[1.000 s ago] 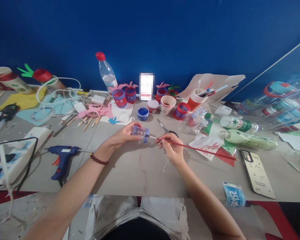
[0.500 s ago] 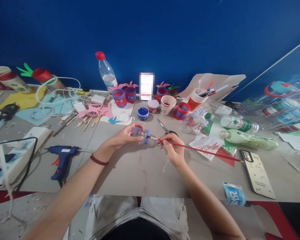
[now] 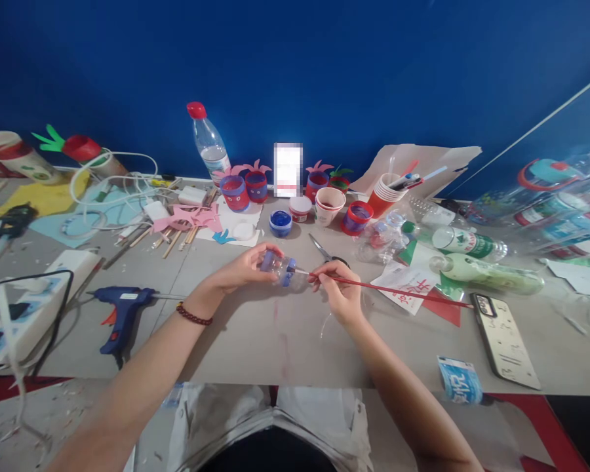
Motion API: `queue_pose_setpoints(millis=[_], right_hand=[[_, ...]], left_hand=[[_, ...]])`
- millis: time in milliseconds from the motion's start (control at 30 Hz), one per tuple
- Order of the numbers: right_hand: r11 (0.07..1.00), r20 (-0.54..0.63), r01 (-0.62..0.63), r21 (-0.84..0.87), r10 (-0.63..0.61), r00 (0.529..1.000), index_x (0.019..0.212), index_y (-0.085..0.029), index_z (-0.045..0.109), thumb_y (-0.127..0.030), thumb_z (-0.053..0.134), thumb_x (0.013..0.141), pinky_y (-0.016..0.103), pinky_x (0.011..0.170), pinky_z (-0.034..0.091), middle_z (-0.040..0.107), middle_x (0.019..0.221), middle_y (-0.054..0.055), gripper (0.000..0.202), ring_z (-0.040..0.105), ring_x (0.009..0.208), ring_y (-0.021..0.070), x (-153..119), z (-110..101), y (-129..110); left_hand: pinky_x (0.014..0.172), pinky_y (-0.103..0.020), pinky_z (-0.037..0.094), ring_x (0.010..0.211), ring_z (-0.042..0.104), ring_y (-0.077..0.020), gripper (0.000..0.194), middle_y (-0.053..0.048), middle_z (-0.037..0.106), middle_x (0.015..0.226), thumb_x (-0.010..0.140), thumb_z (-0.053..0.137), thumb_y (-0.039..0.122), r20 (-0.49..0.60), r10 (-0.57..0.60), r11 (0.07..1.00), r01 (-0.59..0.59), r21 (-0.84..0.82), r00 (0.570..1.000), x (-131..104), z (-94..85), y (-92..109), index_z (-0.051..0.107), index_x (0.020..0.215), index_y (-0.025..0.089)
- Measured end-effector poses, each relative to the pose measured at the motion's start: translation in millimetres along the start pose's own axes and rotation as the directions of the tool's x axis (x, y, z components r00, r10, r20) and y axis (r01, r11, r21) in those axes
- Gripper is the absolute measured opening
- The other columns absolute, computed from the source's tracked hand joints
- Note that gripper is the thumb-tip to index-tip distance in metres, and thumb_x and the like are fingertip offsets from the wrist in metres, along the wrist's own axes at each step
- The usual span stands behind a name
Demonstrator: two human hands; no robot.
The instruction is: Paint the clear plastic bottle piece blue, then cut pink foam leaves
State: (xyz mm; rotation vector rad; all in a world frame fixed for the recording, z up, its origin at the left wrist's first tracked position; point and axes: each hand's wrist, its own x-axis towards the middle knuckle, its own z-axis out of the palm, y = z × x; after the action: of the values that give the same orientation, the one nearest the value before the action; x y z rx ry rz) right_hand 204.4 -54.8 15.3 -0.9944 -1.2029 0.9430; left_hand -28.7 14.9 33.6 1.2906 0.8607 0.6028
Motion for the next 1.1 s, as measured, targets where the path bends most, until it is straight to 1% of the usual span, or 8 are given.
queue_pose_setpoints(millis=[200,467,600,700,833,933,1033,1100], right_hand=[[0.999,-0.085,0.031,-0.025,-0.033,0.996,0.069,-0.02,0.069,-0.017,0.061,0.077,0.026,0.046,0.051,0.07,0.06,0.001,0.012,0.064,0.052,0.0151,1.2,1.1,-1.6],[0.999,-0.065,0.007,-0.036,-0.009,0.998,0.074,-0.02,0.07,-0.019,0.062,0.08,0.027,0.048,0.053,0.073,0.064,0.001,0.01,0.064,0.051,0.0141,2.4,1.1,-1.7],[0.999,-0.119,0.024,-0.032,-0.028,0.993,0.069,-0.02,0.07,-0.015,0.06,0.077,0.024,0.045,0.051,0.07,0.059,0.0,0.013,0.064,0.051,0.0142,2.2,-0.4,-1.1],[1.0,-0.151,0.028,-0.003,-0.028,0.988,0.072,-0.02,0.07,-0.018,0.062,0.08,0.025,0.047,0.051,0.071,0.063,0.001,0.011,0.065,0.053,0.0145,1.2,-1.8,1.8],[0.999,-0.185,0.028,0.039,-0.02,0.982,0.082,-0.02,0.069,-0.031,0.068,0.085,0.027,0.049,0.053,0.074,0.069,0.002,0.011,0.068,0.059,0.0163,2.2,-0.4,2.6],[0.996,-0.204,0.003,0.094,0.017,0.979,0.088,-0.021,0.067,-0.038,0.07,0.088,0.026,0.05,0.054,0.075,0.071,0.002,0.017,0.07,0.063,0.017,4.7,1.2,1.0],[0.989,-0.204,-0.031,0.144,0.06,0.977,0.089,-0.022,0.067,-0.041,0.07,0.089,0.025,0.049,0.053,0.076,0.074,0.003,0.019,0.071,0.066,0.0171,7.0,1.3,0.4],[0.986,-0.197,-0.044,0.16,0.075,0.977,0.088,-0.022,0.067,-0.042,0.07,0.089,0.025,0.049,0.053,0.077,0.076,0.004,0.021,0.072,0.066,0.0176,7.8,0.8,1.0]], left_hand=[[0.092,-0.034,0.045,0.1,0.058,-0.0191,0.057,-0.004,0.063,0.108,0.062,0.086,0.03,-0.002,0.004,1.0,-0.004,0.026,1.0,-0.7,-1.0,-1.1,0.058,0.111,0.022],[0.088,-0.032,0.046,0.098,0.059,-0.0184,0.054,-0.003,0.064,0.107,0.062,0.085,0.025,0.016,0.009,1.0,-0.01,0.014,1.0,0.0,-1.1,-1.8,0.059,0.108,0.022],[0.088,-0.032,0.046,0.098,0.06,-0.0186,0.053,-0.003,0.064,0.104,0.062,0.085,0.025,0.017,0.007,1.0,-0.008,0.007,1.0,-0.3,-2.6,-3.0,0.059,0.109,0.023],[0.089,-0.032,0.046,0.101,0.06,-0.0192,0.054,-0.003,0.063,0.106,0.061,0.087,0.024,0.0,0.007,1.0,-0.007,-0.017,1.0,-0.6,-2.2,-2.8,0.06,0.107,0.023],[0.084,-0.033,0.052,0.099,0.063,-0.0192,0.053,-0.004,0.063,0.109,0.062,0.087,0.024,-0.072,-0.03,0.981,0.016,-0.193,0.997,1.7,0.6,-1.2,0.057,0.105,0.022],[0.076,-0.035,0.057,0.086,0.069,-0.0198,0.04,-0.004,0.067,0.1,0.073,0.08,0.032,-0.111,-0.13,0.909,0.074,-0.41,0.985,4.7,1.0,-1.2,0.056,0.103,0.021],[0.072,-0.038,0.058,0.074,0.071,-0.0222,0.027,-0.006,0.071,0.084,0.083,0.067,0.041,-0.03,-0.199,0.815,0.148,-0.561,0.979,6.5,-1.2,-2.7,0.059,0.096,0.018],[0.073,-0.04,0.059,0.072,0.072,-0.0236,0.026,-0.007,0.072,0.08,0.087,0.06,0.043,0.03,-0.209,0.772,0.183,-0.609,0.978,6.8,-3.1,-3.8,0.061,0.092,0.017]])
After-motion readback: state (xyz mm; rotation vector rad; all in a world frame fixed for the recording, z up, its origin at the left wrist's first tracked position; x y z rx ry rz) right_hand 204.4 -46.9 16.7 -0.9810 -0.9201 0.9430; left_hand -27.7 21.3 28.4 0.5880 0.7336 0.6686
